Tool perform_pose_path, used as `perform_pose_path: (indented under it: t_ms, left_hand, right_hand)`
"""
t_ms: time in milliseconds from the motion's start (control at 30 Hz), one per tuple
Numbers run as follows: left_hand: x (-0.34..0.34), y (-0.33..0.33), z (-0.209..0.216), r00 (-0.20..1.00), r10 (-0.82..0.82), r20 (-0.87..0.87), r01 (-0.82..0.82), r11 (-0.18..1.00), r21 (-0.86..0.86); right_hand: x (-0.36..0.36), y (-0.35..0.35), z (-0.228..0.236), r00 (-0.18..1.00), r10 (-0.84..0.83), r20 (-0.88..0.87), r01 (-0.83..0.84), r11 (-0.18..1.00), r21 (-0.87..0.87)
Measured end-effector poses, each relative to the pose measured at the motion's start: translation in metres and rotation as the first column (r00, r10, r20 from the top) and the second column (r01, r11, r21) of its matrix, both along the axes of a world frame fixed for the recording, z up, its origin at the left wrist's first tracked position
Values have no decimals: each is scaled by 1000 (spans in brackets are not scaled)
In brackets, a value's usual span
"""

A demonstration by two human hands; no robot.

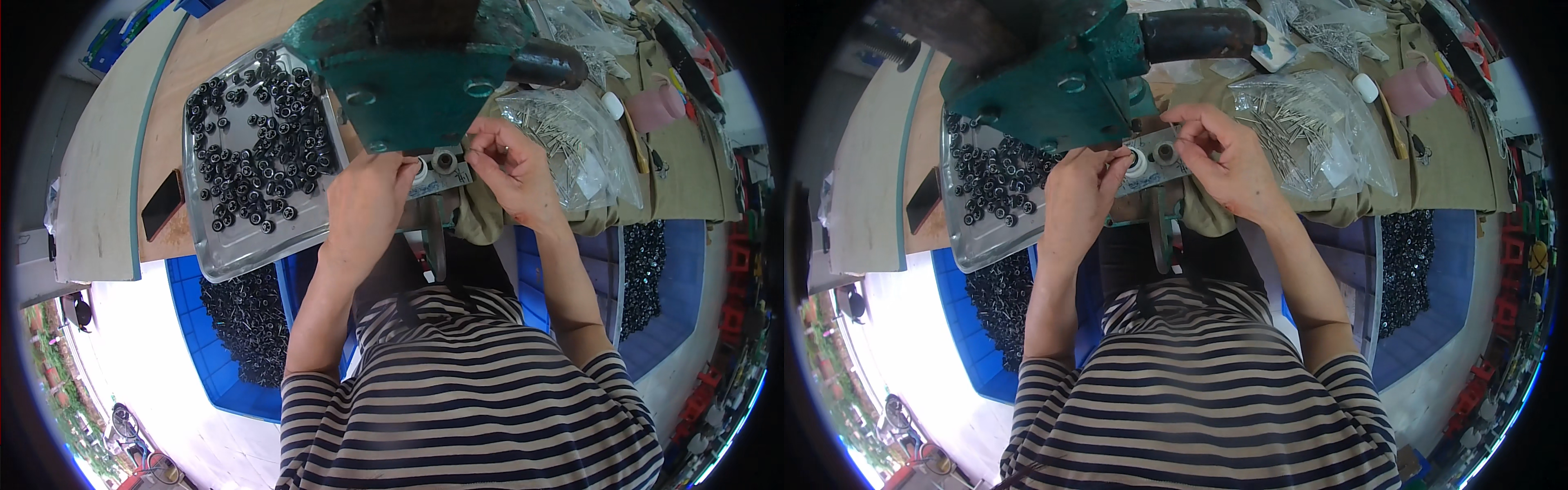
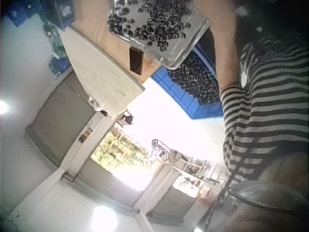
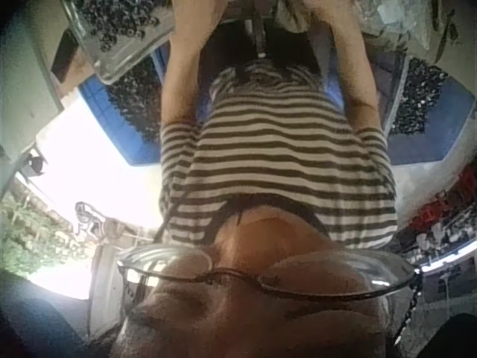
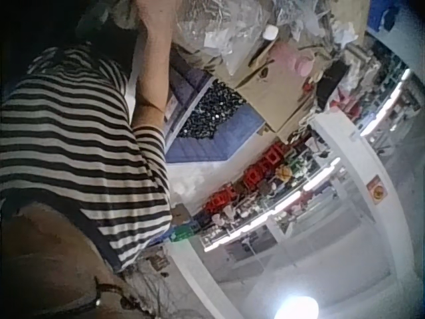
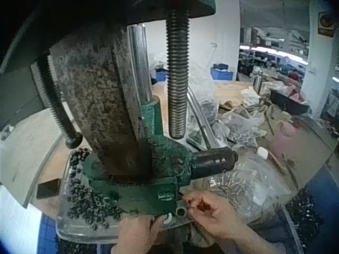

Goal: The person assembles components by placing a black plastic piece and a metal ring into a manual press, then pulling the lever to join them.

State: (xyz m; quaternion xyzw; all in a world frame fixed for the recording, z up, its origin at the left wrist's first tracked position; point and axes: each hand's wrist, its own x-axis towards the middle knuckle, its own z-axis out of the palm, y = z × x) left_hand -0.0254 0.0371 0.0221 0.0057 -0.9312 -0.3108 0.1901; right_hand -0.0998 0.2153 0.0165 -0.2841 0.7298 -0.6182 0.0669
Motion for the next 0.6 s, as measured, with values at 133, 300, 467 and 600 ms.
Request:
perform_pose_path:
  t_ms: [133,300,467,600]
  left_hand:
    - [-1,-11,-22,994,-45,102,4,928,372]
    - [3,-14,-41,979,-157,129,15,690,723]
    - [5,-3,-43,988,-111,104,2,693,721]
    - [4,-6,-39,993,-88,79,12,741,671]
  right_hand:
    - [1,-16,-9,989,54,138,-30,984,-175]
    - [3,-33,-16,996,54,77,-35,973,-227]
    - [4,-36,-9,995,57,-80,-63,996,-69]
    - [3,-36,-2,980,26,-198,-13,998,67]
